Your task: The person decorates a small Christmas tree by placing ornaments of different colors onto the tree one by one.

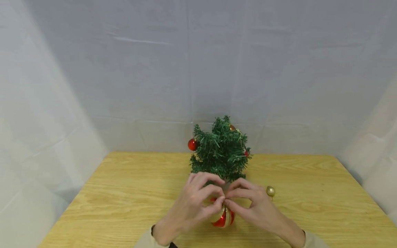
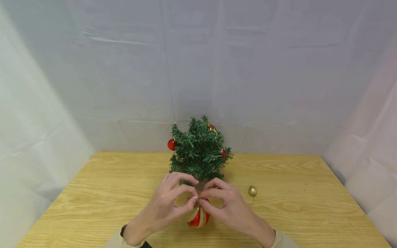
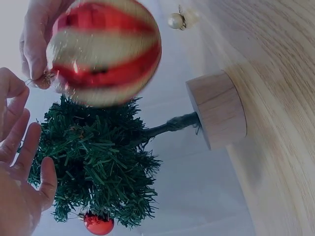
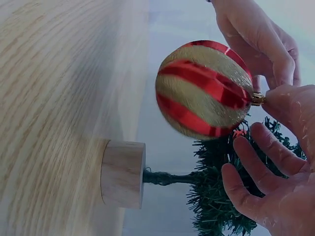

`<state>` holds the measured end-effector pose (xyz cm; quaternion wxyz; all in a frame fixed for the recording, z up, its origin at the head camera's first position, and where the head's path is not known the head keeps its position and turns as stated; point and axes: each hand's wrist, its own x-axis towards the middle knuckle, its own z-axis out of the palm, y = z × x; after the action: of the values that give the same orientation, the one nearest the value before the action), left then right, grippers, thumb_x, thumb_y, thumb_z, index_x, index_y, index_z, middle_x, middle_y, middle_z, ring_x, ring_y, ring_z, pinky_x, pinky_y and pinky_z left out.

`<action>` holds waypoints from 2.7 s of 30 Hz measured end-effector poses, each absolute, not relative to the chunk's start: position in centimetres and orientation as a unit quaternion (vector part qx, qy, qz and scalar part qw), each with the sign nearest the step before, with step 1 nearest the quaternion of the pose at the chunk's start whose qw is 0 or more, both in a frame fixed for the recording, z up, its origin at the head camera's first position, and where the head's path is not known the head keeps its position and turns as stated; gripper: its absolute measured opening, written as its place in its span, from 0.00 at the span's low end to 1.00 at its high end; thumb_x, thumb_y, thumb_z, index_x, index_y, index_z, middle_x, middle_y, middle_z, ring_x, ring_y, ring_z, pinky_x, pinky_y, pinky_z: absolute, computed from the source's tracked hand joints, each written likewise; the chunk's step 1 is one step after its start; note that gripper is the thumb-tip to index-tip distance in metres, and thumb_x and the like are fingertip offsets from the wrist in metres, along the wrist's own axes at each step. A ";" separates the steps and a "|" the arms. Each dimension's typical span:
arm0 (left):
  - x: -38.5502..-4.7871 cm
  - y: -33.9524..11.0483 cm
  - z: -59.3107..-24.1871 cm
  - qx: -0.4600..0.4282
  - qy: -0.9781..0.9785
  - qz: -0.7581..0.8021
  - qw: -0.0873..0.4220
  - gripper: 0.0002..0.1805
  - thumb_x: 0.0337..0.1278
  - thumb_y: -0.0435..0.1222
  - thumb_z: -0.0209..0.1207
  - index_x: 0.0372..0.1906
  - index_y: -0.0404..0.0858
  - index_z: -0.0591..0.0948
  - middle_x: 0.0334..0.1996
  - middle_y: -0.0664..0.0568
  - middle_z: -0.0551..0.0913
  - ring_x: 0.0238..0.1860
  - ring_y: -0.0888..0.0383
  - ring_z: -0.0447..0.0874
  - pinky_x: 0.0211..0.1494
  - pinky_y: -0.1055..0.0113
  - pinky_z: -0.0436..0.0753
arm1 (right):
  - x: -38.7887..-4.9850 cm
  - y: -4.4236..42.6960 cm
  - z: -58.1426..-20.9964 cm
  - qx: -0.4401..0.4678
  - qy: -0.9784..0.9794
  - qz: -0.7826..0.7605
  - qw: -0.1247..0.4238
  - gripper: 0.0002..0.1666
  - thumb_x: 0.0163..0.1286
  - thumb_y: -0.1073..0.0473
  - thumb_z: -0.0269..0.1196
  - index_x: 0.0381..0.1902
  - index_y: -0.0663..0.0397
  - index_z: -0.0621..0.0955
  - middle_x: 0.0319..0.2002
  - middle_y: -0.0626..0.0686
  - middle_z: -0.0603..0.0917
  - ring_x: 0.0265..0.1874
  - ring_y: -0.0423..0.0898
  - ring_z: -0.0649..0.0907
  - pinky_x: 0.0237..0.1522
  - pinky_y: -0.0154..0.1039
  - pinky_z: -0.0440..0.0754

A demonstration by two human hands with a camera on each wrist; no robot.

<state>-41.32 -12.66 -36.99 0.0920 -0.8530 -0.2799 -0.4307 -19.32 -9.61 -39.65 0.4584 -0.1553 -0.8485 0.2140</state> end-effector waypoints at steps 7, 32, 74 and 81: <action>-41.5 -12.8 -36.9 -0.852 -0.287 -0.431 0.084 0.08 0.50 0.32 0.69 0.32 0.47 0.83 0.49 0.56 0.83 0.50 0.60 0.80 0.52 0.64 0.74 | -19.5 -9.6 -39.8 -0.150 -0.837 0.217 0.479 0.18 0.63 0.74 0.68 0.42 0.44 0.89 0.42 0.47 0.84 0.38 0.38 0.84 0.37 0.32 0.83; -41.5 -12.1 -36.4 -0.844 -0.286 -0.427 0.153 0.07 0.45 0.33 0.67 0.28 0.48 0.81 0.46 0.55 0.84 0.47 0.59 0.81 0.49 0.63 0.74 | -19.3 -9.6 -38.5 -0.119 -0.842 0.051 0.523 0.11 0.75 0.57 0.59 0.35 0.49 0.86 0.41 0.51 0.82 0.37 0.41 0.81 0.42 0.25 0.79; -39.2 -9.3 -27.3 -0.783 -0.346 -0.508 0.099 0.02 0.61 0.36 0.66 0.33 0.43 0.87 0.49 0.49 0.83 0.51 0.50 0.80 0.54 0.53 0.75 | -19.8 -6.4 -28.6 -0.188 -0.790 -0.010 0.583 0.07 0.57 0.72 0.69 0.33 0.58 0.88 0.41 0.55 0.86 0.35 0.48 0.84 0.39 0.29 0.79; -39.1 -8.6 -26.6 -0.766 -0.376 -0.516 0.071 0.03 0.60 0.36 0.67 0.32 0.42 0.87 0.50 0.49 0.83 0.51 0.49 0.79 0.58 0.46 0.76 | -19.9 -5.7 -27.7 -0.244 -0.792 0.013 0.559 0.03 0.63 0.68 0.68 0.32 0.58 0.88 0.40 0.53 0.85 0.34 0.47 0.84 0.38 0.26 0.78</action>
<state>-39.08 -8.56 -26.63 0.0715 -0.7664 -0.3759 -0.5160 -19.88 -5.67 -27.75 0.5593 -0.2444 -0.7920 0.0132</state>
